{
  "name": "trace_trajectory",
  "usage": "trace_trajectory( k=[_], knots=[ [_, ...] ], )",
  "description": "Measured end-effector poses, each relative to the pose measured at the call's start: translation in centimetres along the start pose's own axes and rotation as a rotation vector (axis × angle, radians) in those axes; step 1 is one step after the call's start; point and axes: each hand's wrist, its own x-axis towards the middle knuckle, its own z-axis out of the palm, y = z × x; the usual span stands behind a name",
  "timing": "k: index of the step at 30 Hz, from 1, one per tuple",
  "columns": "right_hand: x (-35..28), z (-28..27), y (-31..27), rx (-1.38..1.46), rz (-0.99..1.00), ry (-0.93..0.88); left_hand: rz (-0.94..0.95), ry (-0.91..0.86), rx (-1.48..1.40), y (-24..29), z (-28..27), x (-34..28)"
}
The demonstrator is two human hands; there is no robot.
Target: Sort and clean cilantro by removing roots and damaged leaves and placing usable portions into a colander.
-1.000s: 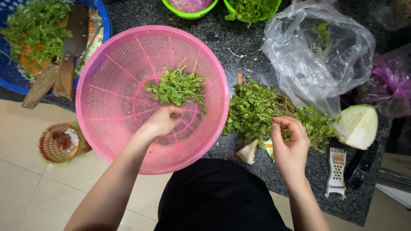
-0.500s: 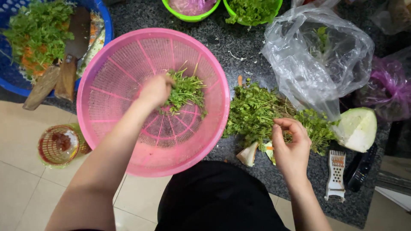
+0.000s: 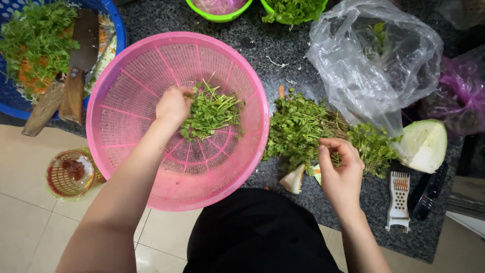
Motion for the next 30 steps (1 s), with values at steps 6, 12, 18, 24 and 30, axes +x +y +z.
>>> trace_trajectory(
  k=[6, 12, 18, 24, 30],
  knots=[
    [0.0, -0.5, -0.2, 0.011, 0.048, 0.006, -0.007, 0.023, 0.059, 1.4, -1.2, -0.6],
    [-0.1, -0.1, 0.5, -0.007, 0.041, 0.007, 0.036, 0.029, -0.052, 3.1, -5.8, -2.5],
    [0.1, -0.1, -0.5, -0.032, -0.005, 0.0, 0.053, 0.065, -0.246, 5.1, -9.2, -4.2],
    [-0.2, -0.2, -0.4, -0.018, 0.01, -0.013, -0.001, -0.058, -0.612, 6.3, -4.9, -4.2],
    [-0.5, -0.9, 0.1, -0.009, 0.038, -0.003, 0.26, 0.08, -0.003, 4.7, 1.0, -2.5]
  ],
)
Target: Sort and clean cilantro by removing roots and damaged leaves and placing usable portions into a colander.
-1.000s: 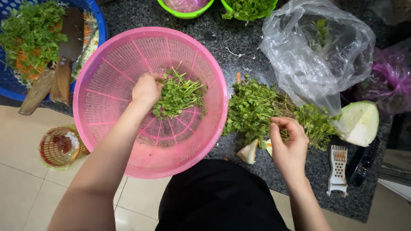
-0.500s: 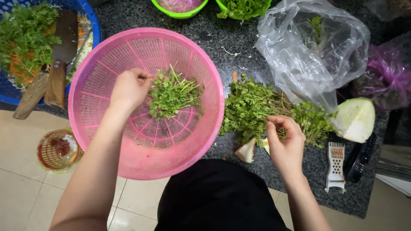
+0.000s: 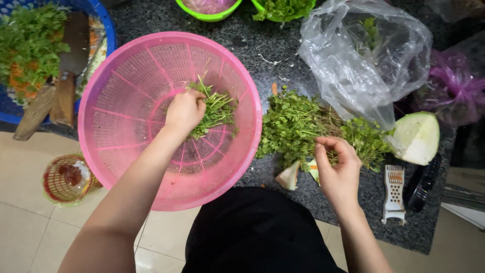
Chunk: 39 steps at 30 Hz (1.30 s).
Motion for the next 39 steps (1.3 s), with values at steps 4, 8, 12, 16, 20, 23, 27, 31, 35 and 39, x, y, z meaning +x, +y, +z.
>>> trace_trajectory(
  k=[4, 8, 12, 16, 20, 23, 27, 31, 35, 39],
  knots=[
    [-0.1, -0.3, 0.2, -0.019, 0.032, 0.003, 0.141, 0.002, 0.036, 1.0, -0.1, 0.9],
    [0.0, 0.0, -0.4, -0.009, 0.032, -0.009, 0.146, -0.139, 0.222, -0.3, 1.2, 1.5],
    [0.0, 0.1, -0.7, 0.002, 0.0, -0.012, 0.111, -0.097, 0.202, -0.4, 0.1, 1.3],
    [0.0, 0.1, -0.6, -0.009, -0.008, -0.01, -0.024, -0.146, 0.003, 1.6, -4.4, 0.7],
    [0.0, 0.2, -0.7, -0.018, -0.004, -0.012, -0.149, -0.259, -0.259, 3.4, -8.9, 0.4],
    [0.0, 0.2, -0.8, -0.014, -0.002, -0.01, -0.258, -0.387, -0.479, 5.3, -12.1, -0.1],
    [-0.3, 0.1, -0.3, -0.003, -0.002, -0.002, -0.156, -0.487, -0.802, 6.3, -13.4, -0.6],
    [-0.8, -0.2, 0.2, 0.008, 0.02, 0.022, -0.105, -0.55, -0.876, 9.2, -14.6, -1.0],
    [-1.0, -0.5, 0.1, 0.018, 0.014, 0.052, -0.064, -0.601, -0.926, 10.9, -14.8, -1.1],
    [-0.9, -1.5, 0.4, 0.014, 0.063, 0.093, 0.045, -0.727, -0.943, 14.4, -14.5, -1.1]
  ],
)
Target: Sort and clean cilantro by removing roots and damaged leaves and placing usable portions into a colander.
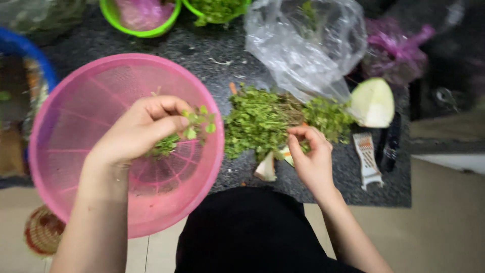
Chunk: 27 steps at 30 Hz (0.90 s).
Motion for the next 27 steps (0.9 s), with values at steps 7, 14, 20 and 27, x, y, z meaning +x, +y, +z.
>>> trace_trajectory(
  k=[7, 14, 20, 27],
  knots=[
    [-0.9, -3.5, 3.1, 0.003, 0.079, 0.153, 0.131, -0.236, -0.041, -1.5, 8.1, 6.2],
    [-2.7, -7.2, 6.8, 0.193, 0.263, 0.38, 0.143, -0.377, 0.297, -3.2, 17.5, 12.3],
    [-3.5, -6.2, 8.3, 0.171, 0.288, 0.318, -0.036, -0.32, 1.103, -6.9, 17.0, 12.1],
    [-0.5, -1.3, 5.6, 0.002, 0.219, 0.065, 0.002, -0.093, 1.113, -7.5, 13.0, 6.3]
  ],
)
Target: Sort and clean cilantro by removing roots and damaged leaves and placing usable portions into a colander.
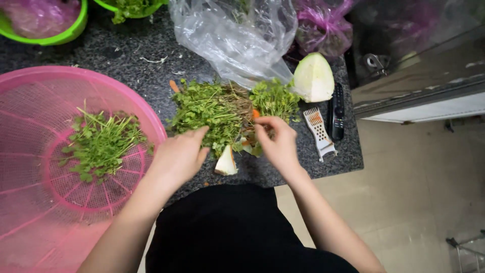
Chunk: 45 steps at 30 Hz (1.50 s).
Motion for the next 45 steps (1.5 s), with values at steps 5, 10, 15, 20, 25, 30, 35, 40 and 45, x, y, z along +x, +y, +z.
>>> trace_trajectory(
  k=[5, 10, 15, 20, 25, 30, 35, 40, 45],
  knots=[
    [3.7, 3.9, -2.8, -0.204, -0.242, -0.096, 0.075, 0.062, -0.186, 0.2, 2.0, -2.0],
    [6.2, 6.7, -2.2, -0.403, -0.515, -0.146, 0.142, 0.131, -0.292, 1.4, 2.6, -2.4],
    [5.9, 5.8, -3.0, -0.507, -0.581, -0.14, 0.192, 0.099, -0.391, 1.6, 2.5, -2.0],
    [6.0, 5.9, -2.8, -0.507, -0.629, -0.163, 0.154, 0.072, -0.383, 1.9, 3.0, -0.8],
    [5.7, 6.8, -2.8, -0.518, -0.64, -0.174, 0.192, 0.051, -0.298, 2.6, 3.1, -0.1],
    [4.3, 4.2, -5.5, -0.319, -0.523, -0.107, 0.044, 0.102, -0.612, 2.8, 2.6, -0.4],
    [2.3, 1.2, -6.5, 0.021, -0.252, -0.107, -0.065, 0.159, -1.078, 2.1, 3.9, 0.4],
    [0.4, 0.3, -6.2, 0.429, 0.222, -0.203, -0.078, 0.369, -1.274, 3.2, 2.9, 0.8],
    [-0.8, 0.2, -5.6, 0.661, 0.254, -0.235, -0.02, 0.314, -1.435, 4.0, 2.4, 1.3]
  ],
)
